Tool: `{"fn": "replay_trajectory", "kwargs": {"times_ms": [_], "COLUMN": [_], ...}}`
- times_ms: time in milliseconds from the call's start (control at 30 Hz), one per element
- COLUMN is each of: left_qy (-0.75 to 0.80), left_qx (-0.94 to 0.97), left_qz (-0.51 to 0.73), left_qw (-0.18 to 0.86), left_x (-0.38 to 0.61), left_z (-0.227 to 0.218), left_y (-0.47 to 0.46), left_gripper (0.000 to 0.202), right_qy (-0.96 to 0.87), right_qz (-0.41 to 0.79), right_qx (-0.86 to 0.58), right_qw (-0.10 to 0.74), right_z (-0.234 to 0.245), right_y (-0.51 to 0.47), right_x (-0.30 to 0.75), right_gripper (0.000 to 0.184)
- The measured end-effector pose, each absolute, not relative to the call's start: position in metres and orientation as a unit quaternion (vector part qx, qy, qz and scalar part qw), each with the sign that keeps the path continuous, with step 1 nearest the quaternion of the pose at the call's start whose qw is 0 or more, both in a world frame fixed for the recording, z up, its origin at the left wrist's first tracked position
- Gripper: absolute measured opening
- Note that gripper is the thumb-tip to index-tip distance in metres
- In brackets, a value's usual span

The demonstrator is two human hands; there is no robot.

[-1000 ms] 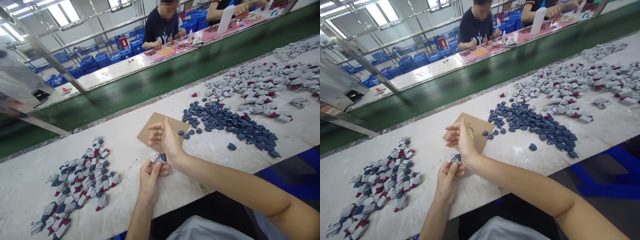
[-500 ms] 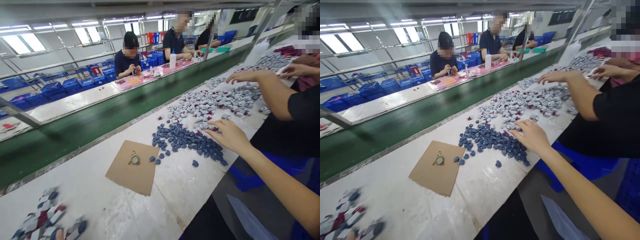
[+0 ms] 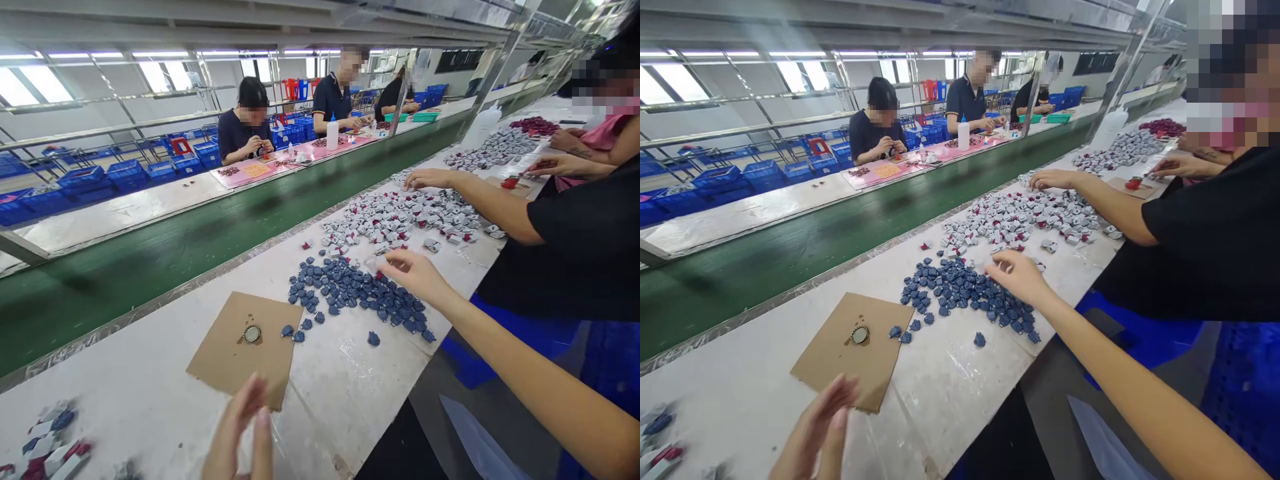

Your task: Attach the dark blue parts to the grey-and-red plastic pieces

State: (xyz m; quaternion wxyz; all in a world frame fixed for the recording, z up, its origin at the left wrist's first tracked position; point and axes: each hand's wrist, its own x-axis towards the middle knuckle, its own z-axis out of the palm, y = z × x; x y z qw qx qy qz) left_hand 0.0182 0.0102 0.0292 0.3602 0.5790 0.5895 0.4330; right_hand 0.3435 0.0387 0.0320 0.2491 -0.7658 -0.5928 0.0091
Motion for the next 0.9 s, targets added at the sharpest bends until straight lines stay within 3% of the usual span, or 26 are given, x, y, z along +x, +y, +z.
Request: {"fn": "replay_trajectory", "kwargs": {"times_ms": [100, 200, 333, 433, 533, 700, 900], "left_qy": [0.496, 0.41, 0.412, 0.431, 0.452, 0.479, 0.513], "left_qx": [0.449, 0.374, 0.295, 0.261, 0.223, 0.2, 0.201], "left_qz": [0.365, 0.326, 0.409, 0.442, 0.45, 0.48, 0.48], "left_qw": [0.648, 0.765, 0.758, 0.742, 0.737, 0.707, 0.683], "left_x": [0.054, 0.066, 0.044, 0.02, 0.001, -0.02, -0.034], "left_z": [0.043, 0.04, 0.034, 0.035, 0.035, 0.029, 0.022], "left_y": [0.009, 0.011, 0.007, 0.002, 0.001, 0.003, 0.009], "left_gripper": [0.045, 0.05, 0.047, 0.045, 0.038, 0.033, 0.044], "right_qy": [-0.681, -0.774, -0.79, -0.748, -0.768, -0.788, -0.83], "right_qz": [0.194, 0.242, 0.154, 0.026, -0.025, -0.037, -0.052], "right_qx": [-0.623, -0.475, -0.517, -0.636, -0.634, -0.611, -0.548], "right_qw": [0.333, 0.341, 0.292, 0.188, 0.091, 0.067, 0.088], "right_z": [0.047, 0.058, 0.048, 0.022, -0.002, -0.003, 0.013], "right_y": [0.016, -0.002, 0.01, 0.043, 0.072, 0.078, 0.063], "right_x": [0.28, 0.235, 0.236, 0.256, 0.267, 0.261, 0.235], "right_gripper": [0.025, 0.031, 0.045, 0.042, 0.04, 0.034, 0.033]}}
